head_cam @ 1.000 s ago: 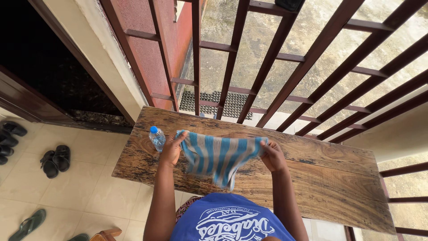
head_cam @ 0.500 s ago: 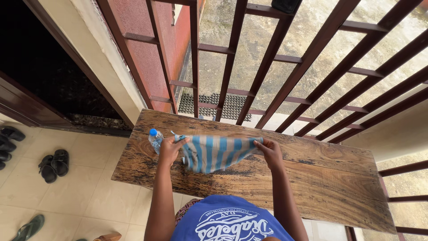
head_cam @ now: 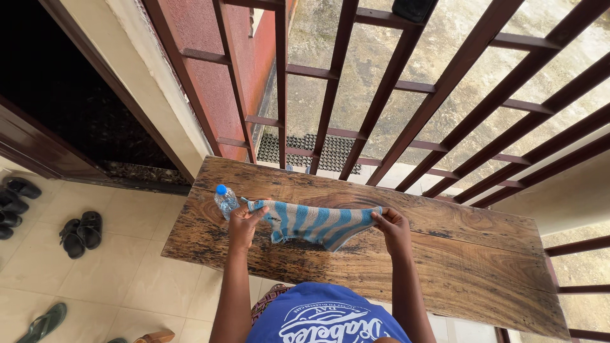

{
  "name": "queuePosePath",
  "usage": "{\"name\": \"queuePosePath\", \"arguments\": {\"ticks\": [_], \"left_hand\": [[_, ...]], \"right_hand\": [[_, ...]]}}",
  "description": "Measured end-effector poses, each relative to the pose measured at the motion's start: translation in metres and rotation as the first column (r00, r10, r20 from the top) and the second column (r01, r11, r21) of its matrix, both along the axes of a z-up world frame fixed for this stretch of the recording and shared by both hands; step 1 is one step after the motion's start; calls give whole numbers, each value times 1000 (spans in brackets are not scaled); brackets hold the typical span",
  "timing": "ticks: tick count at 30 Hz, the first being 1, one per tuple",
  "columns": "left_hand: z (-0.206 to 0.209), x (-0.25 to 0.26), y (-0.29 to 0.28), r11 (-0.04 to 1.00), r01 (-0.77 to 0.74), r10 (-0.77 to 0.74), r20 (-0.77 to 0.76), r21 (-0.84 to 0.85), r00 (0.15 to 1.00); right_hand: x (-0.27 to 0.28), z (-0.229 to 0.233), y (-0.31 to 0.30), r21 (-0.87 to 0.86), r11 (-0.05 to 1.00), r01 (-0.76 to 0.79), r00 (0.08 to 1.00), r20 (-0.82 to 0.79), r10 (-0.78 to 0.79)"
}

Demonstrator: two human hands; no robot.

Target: The person removes a small wooden stool and a patterned tablecloth from a wooden table, then wipes the table surface with a cloth. They repeatedly pour water from a plastic bottle onto the cloth and continue wiping the table until the end of the clip.

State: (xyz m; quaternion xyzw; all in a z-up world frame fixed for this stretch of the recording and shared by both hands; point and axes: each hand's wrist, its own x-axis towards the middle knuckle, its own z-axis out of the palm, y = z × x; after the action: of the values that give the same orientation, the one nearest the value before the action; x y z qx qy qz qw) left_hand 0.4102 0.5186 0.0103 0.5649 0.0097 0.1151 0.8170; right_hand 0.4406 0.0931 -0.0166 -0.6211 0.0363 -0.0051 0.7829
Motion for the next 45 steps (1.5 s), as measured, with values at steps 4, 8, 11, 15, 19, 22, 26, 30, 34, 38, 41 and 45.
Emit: {"name": "queuePosePath", "arguments": {"ticks": [4,8,11,15,19,22,26,30,34,38,41,45], "left_hand": [[-17,2,-3,999,-33,33,19,-17,999],[-28,4,-1,995,-85,85,1,-58,996],[-25,3,2,993,-88,90,26,-79,996],[-20,0,11,997,-22,28,86,-72,996],[-22,4,16,984,7,10,89,-181,996],[-20,12,3,995,7,-13,-58,-101,998],[-29,15,-49,998,-4,17,-245,55,969],[-35,-1,-119,951,254,-237,-111,175,965],[-19,-19,-153,908,265,-279,-4,325,960],[16,-23,-144,924,284,-312,76,257,947],[34,-30,-138,883,308,-338,26,355,941],[16,-25,-126,879,337,-337,-62,337,940]], "right_hand": [[-8,27,8,182,983,30,998,57,-41],[-19,57,10,-307,952,-5,1000,-5,4],[-20,60,2,-452,892,-21,999,-32,7],[-22,67,-7,-435,900,-25,990,113,82],[-26,77,-17,-152,957,-247,887,361,287],[-15,59,-9,-78,996,-36,989,140,47],[-16,46,33,-285,958,42,991,131,-4],[-34,52,106,-134,990,-51,971,224,80],[-54,68,141,-269,960,-79,949,274,155],[-53,75,138,-135,976,-170,943,266,201],[-56,75,138,-375,925,-62,925,325,194],[-46,101,125,-619,784,-55,893,321,316]]}}
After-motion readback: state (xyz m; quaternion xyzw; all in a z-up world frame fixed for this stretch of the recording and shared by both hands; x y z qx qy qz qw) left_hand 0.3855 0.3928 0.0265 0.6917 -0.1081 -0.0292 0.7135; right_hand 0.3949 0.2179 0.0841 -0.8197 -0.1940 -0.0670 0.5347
